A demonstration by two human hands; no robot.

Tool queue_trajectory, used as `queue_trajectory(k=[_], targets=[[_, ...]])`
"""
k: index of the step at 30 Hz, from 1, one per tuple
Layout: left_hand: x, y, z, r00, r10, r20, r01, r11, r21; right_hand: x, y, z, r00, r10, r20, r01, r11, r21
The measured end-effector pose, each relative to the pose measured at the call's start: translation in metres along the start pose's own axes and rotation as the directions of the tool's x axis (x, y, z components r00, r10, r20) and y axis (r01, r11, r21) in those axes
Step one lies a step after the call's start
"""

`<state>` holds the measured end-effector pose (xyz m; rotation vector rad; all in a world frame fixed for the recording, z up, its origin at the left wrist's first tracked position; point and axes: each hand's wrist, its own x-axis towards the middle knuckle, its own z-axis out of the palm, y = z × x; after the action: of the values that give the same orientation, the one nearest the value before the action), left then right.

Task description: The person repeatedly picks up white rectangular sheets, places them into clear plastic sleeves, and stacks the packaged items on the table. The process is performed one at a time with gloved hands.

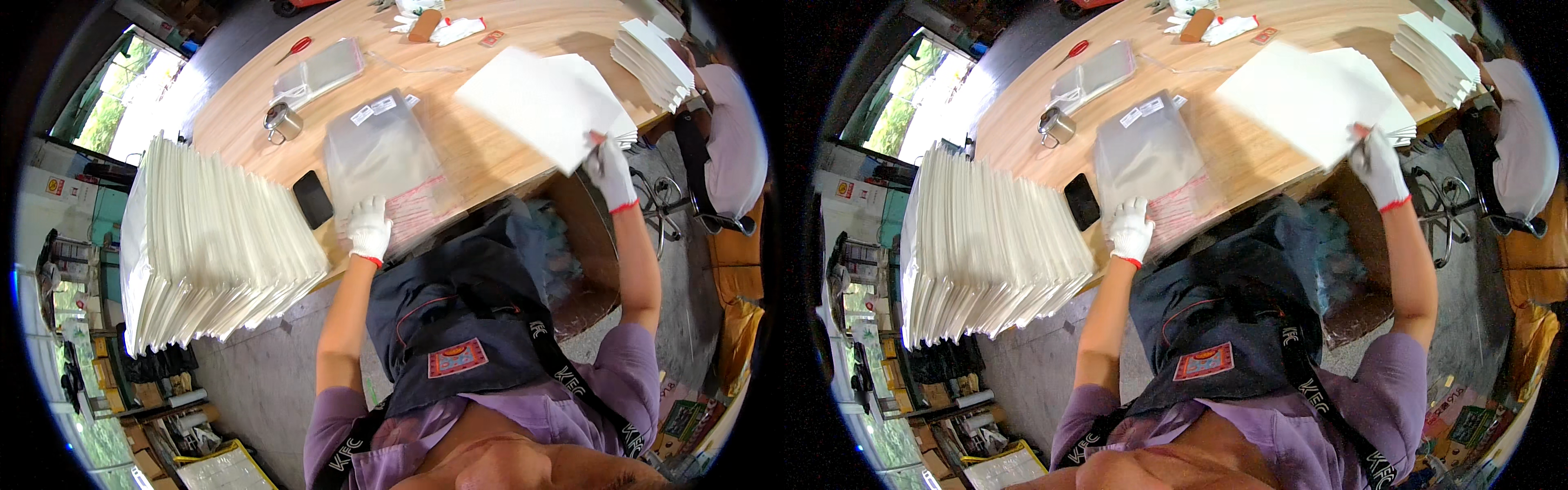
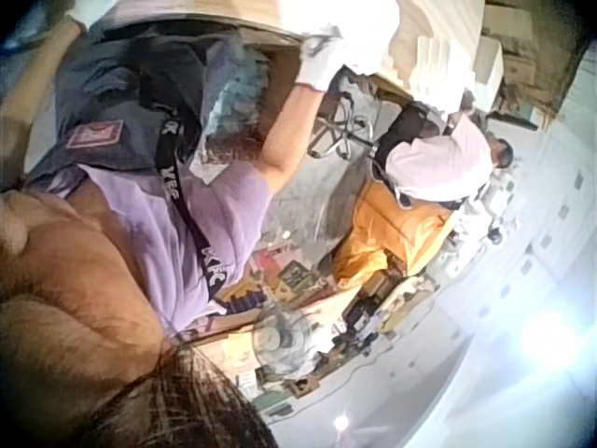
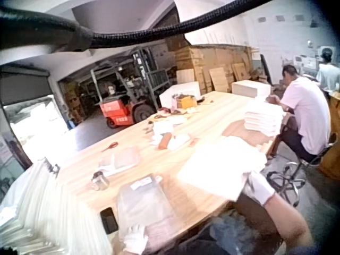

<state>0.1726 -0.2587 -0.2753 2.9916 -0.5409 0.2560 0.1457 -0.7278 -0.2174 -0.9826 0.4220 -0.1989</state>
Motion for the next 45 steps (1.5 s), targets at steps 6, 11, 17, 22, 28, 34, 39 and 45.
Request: queue_trajectory(k=[6,11,17,22,28,34,39,45], targets=[[0.006,-0.016,-0.003,0.996,-0.092,-0.004,0.089,0.972,-0.218,-0.107,0.045,0.079,0.88,0.44,0.177,-0.372,0.872,-0.319],[-0.002,-0.016,-0.001,0.982,-0.048,-0.182,0.016,0.984,-0.175,-0.106,0.108,0.057,0.831,0.478,0.286,-0.422,0.875,-0.238],[-0.006,-0.012,-0.002,0.955,-0.158,-0.253,0.063,0.935,-0.348,-0.107,0.169,0.051,0.898,0.398,0.188,-0.415,0.908,0.061],[-0.01,-0.005,-0.003,0.937,-0.128,-0.326,0.029,0.956,-0.293,-0.134,0.181,0.072,0.916,0.348,0.2,-0.378,0.915,0.138],[-0.018,-0.006,-0.01,0.957,-0.255,-0.137,0.211,0.939,-0.271,-0.129,0.181,0.067,0.9,0.386,0.2,-0.422,0.888,0.184],[-0.019,-0.001,-0.015,0.966,-0.108,-0.237,0.028,0.948,-0.317,-0.128,0.183,0.075,0.895,0.429,0.12,-0.444,0.879,0.174],[-0.046,0.027,0.004,0.91,-0.317,-0.268,0.101,0.795,-0.598,-0.149,0.179,0.086,0.904,0.373,0.211,-0.406,0.903,0.142],[-0.03,0.068,0.037,0.629,-0.767,0.13,-0.288,-0.385,-0.877,-0.157,0.174,0.103,0.904,0.394,0.167,-0.41,0.909,0.078]])
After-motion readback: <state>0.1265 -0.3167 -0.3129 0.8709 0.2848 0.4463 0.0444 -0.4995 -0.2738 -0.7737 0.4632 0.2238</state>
